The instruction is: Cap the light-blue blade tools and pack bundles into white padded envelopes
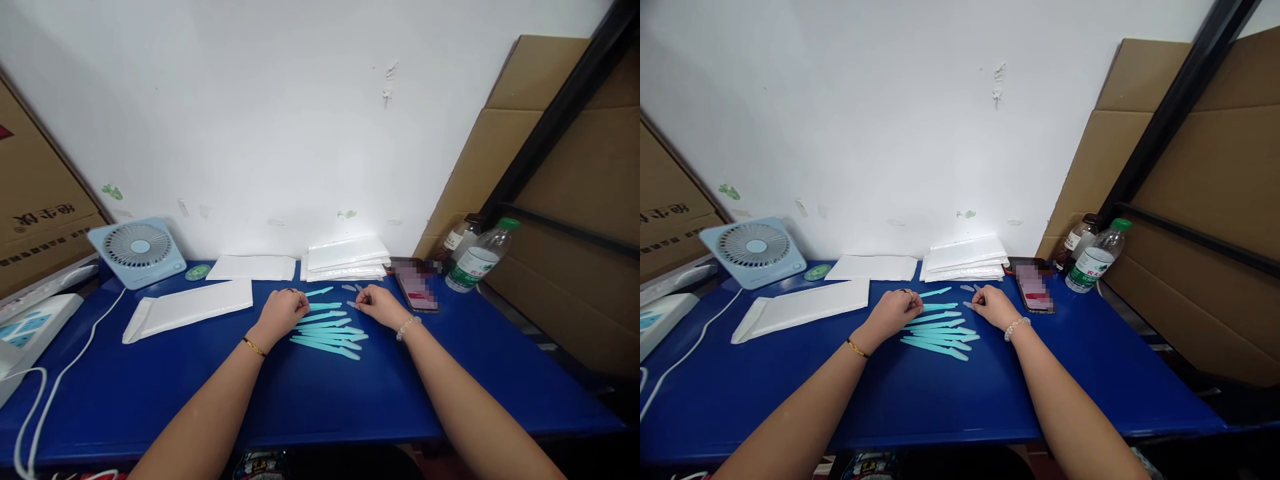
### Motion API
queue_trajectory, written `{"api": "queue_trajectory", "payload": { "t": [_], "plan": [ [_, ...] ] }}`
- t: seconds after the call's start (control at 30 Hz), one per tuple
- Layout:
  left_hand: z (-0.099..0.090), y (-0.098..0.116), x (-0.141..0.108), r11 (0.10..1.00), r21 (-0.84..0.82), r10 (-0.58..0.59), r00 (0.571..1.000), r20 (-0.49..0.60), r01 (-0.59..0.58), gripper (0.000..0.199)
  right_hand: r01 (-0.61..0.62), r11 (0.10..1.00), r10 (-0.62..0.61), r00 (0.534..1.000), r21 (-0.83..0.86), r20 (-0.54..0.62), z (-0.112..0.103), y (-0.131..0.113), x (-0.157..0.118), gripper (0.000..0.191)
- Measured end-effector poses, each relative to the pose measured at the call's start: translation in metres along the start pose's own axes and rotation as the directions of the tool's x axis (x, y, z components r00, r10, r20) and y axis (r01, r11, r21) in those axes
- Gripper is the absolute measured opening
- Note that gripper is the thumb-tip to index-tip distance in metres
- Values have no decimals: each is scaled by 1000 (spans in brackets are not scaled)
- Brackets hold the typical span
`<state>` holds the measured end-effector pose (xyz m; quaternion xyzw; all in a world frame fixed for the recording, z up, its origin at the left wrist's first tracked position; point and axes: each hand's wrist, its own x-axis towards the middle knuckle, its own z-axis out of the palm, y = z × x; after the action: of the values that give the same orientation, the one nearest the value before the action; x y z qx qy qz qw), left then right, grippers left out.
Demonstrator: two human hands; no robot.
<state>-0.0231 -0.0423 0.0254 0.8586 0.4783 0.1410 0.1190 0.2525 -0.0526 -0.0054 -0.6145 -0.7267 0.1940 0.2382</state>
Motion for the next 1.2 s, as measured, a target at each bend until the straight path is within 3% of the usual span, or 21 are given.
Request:
{"api": "queue_trajectory", "payload": {
  "t": [0.13, 0.5, 0.67, 0.8, 0.87, 0.93, 1.0, 1.03, 1.2],
  "plan": [
    [6, 1, -2, 990, -131, -36, 993, 114, 51, 18, -13, 1000, 13, 999, 2, 49, -4, -7, -4, 3],
    [14, 0, 3, 994, -106, -25, 997, 70, 32, 17, 57, 986, -74, 992, 156, 105, -1, -16, -6, 5],
    [11, 7, 2, 990, -124, 76, 997, 33, -71, 16, 114, 971, -141, 983, 212, 120, 2, -24, -10, 5],
    [8, 10, 2, 979, -149, 152, 985, 85, -138, 21, 158, 957, -215, 950, 243, 228, -1, -22, -12, 9],
    [8, 6, 3, 983, -136, 128, 991, 34, -123, 23, 163, 970, -194, 967, 182, 166, -3, -15, -8, 12],
    [9, 1, 5, 994, -81, 70, 996, -56, -74, 22, 132, 990, -130, 991, 54, -39, -4, -5, -1, 13],
    [12, -6, 8, 1000, -16, 15, 995, -100, -17, 23, 75, 995, -88, 971, -66, -222, -3, 4, 7, 13],
    [14, -8, 10, 1000, 7, -7, 995, -100, 8, 23, 55, 992, -83, 962, -113, -259, -1, 6, 10, 14],
    [20, -15, 12, 998, 12, -55, 997, -57, 56, 13, 0, 949, -65, 979, -316, -194, 3, 4, 16, 10]
  ]
}}
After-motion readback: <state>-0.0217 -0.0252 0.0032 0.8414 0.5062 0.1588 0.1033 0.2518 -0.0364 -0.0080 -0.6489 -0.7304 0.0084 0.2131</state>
